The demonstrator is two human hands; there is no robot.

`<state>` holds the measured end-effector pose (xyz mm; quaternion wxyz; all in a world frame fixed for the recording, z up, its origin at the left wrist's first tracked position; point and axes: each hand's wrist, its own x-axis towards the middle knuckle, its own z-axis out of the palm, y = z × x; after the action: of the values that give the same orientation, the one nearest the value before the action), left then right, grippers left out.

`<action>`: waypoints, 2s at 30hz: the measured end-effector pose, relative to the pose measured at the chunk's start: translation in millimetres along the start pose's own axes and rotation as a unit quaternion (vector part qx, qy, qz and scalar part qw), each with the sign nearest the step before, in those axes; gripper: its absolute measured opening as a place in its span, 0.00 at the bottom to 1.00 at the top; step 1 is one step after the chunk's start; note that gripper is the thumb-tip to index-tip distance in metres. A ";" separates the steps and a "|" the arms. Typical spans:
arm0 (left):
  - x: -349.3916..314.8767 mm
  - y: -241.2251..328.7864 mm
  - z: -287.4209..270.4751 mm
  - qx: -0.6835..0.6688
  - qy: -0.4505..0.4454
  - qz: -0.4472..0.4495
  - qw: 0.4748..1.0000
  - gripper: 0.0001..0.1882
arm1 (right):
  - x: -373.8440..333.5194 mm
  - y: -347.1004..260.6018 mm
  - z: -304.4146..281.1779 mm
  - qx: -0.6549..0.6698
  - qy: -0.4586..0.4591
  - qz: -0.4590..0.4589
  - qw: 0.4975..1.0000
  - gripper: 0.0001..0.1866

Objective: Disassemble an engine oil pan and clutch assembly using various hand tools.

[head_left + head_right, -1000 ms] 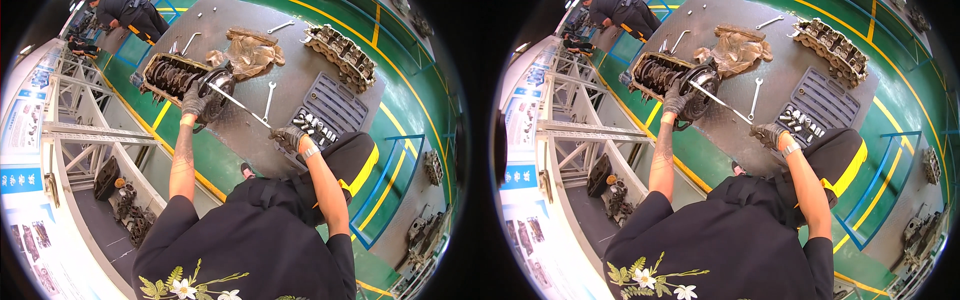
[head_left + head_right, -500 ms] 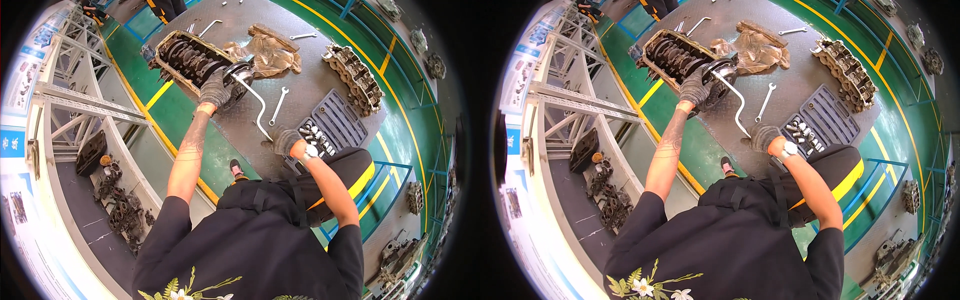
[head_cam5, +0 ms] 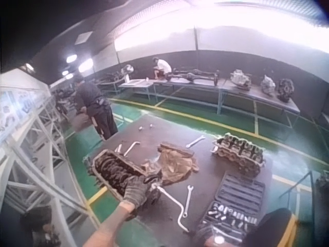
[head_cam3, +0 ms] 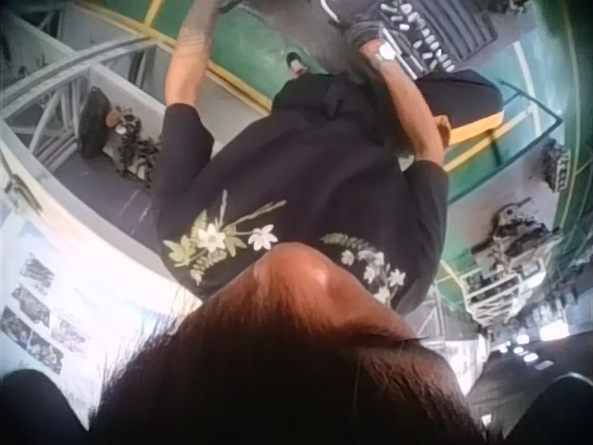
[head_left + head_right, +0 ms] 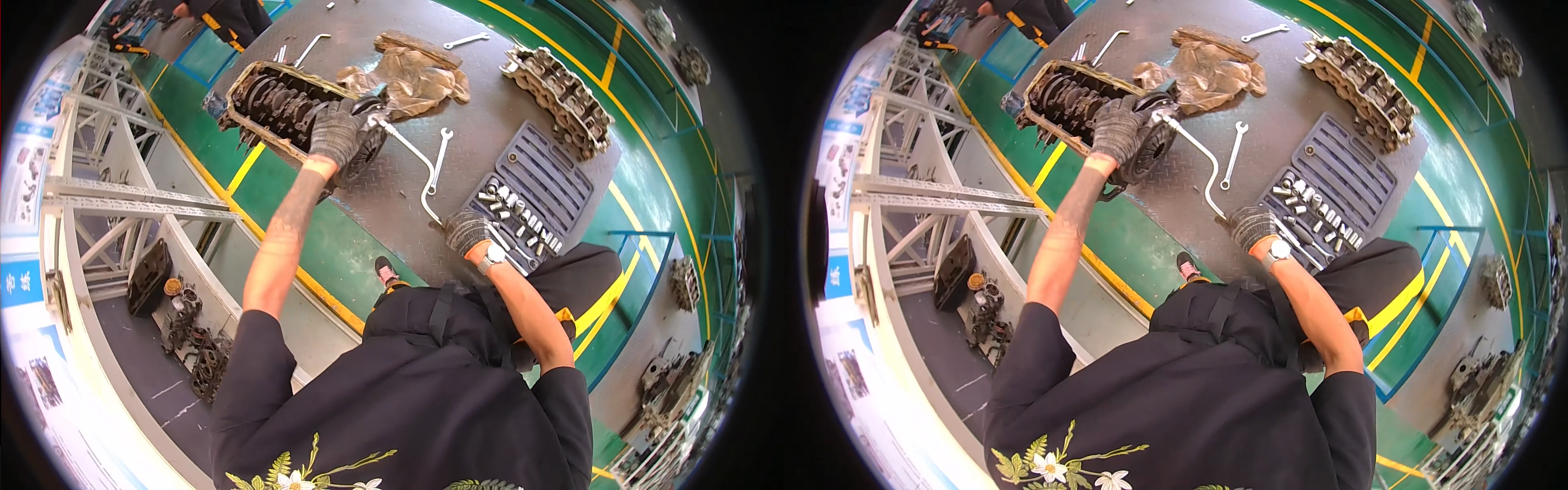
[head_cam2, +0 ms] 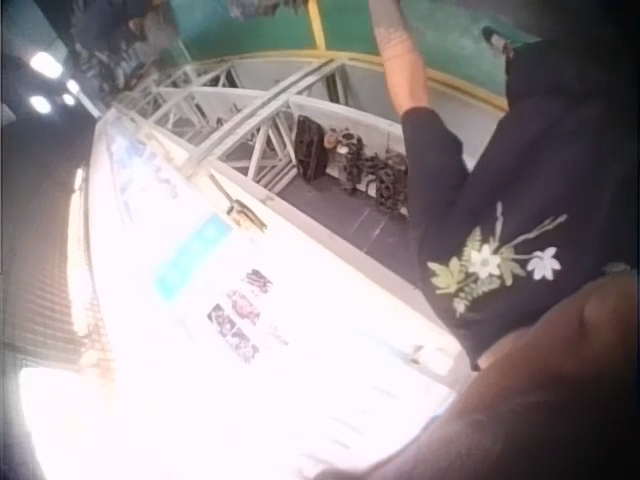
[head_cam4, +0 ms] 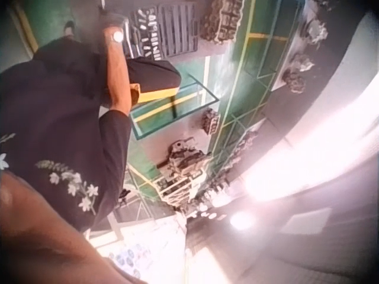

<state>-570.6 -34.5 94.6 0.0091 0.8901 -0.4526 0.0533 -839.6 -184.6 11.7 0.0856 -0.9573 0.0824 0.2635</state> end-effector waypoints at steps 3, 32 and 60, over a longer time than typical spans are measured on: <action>12.0 -0.6 4.7 0.089 -0.001 0.071 0.993 0.18 | -10.0 -5.6 6.1 0.051 0.031 0.012 0.998 0.28; -109.4 113.7 426.9 -0.804 -0.073 -0.563 0.176 0.15 | -47.9 -15.8 89.3 0.629 -0.093 0.083 0.767 0.25; 91.2 101.6 169.1 -0.905 0.074 -0.390 0.155 0.11 | 97.5 135.1 -50.3 0.882 0.001 0.103 0.459 0.12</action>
<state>-584.6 -178.7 -67.4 0.8609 0.3020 0.2293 -0.3392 -759.7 -337.3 -12.6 0.8567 -0.3558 0.3691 0.0563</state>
